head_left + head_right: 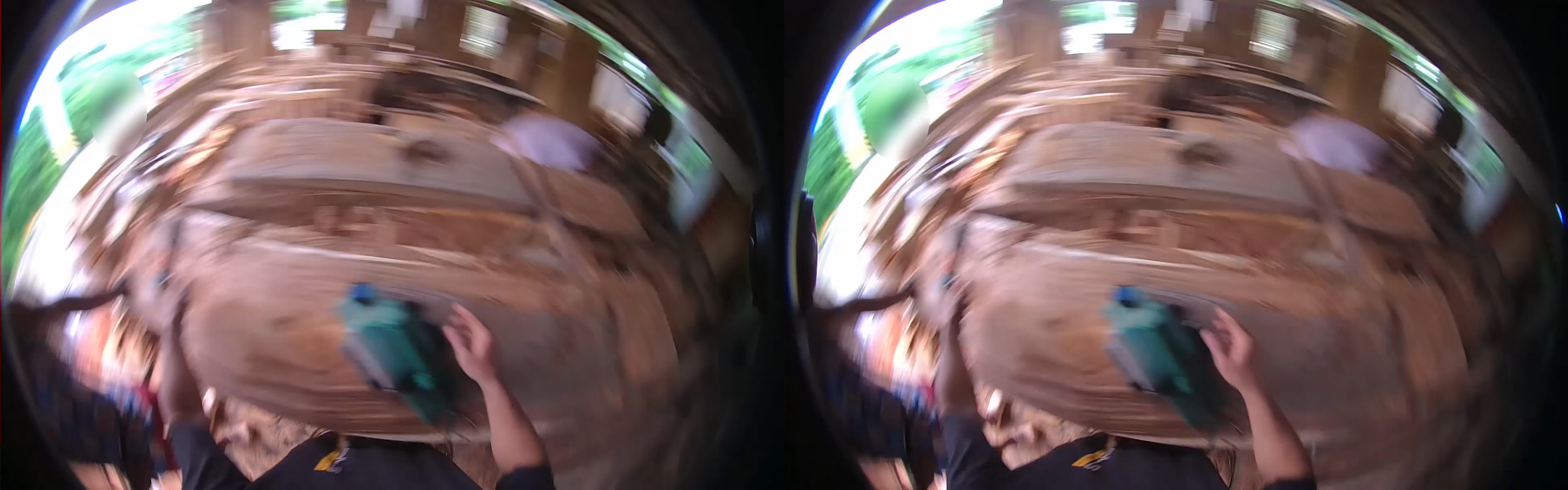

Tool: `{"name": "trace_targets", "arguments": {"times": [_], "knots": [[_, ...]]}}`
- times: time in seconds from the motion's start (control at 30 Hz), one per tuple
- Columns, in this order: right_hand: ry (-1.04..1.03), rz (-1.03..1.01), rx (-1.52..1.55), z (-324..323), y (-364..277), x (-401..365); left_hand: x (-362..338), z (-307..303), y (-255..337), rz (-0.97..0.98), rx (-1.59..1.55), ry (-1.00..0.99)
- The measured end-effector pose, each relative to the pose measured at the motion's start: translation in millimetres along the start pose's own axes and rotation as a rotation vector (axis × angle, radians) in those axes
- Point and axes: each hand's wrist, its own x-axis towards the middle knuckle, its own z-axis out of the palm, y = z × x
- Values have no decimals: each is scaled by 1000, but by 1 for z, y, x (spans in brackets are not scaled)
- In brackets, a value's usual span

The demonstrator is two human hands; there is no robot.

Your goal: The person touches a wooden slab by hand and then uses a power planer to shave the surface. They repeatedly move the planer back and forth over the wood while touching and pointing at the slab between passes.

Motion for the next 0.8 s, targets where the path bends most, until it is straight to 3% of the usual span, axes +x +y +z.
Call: {"name": "trace_targets", "arguments": {"times": [0.03, 0.1, 0.2, 0.27, 0.3, 0.37, 0.43, 0.5, 0.57, 0.77, 0.8], "knots": [[138, -150, -219, -28, 13, 3, 2, 15, -9, -14, -19, -68], [300, -15, -386, -110, 55, 7, -8, 49, -26, -56, -21, -174], [474, 394, -529, -270, 75, -7, -45, 83, -37, -91, 31, -279], [688, 415, -885, -380, 87, -55, -69, 99, -36, -99, 64, -333], [705, 703, -931, -425, 81, -73, -80, 108, -33, -98, 75, -357], [672, 924, -1020, -495, 78, -112, -103, 124, -29, -94, 91, -398], [738, 890, -1130, -549, 113, -151, -114, 130, -27, -96, 90, -416], [820, 854, -1099, -553, 112, -166, -124, 131, -27, -99, 94, -427], [910, 805, -931, -521, 68, -164, -127, 125, -28, -105, 88, -428], [890, 546, -896, -523, 69, -163, -124, 89, -39, -111, 39, -399], [948, 784, -757, -527, 70, -166, -126, 81, -43, -119, 25, -390]]}}
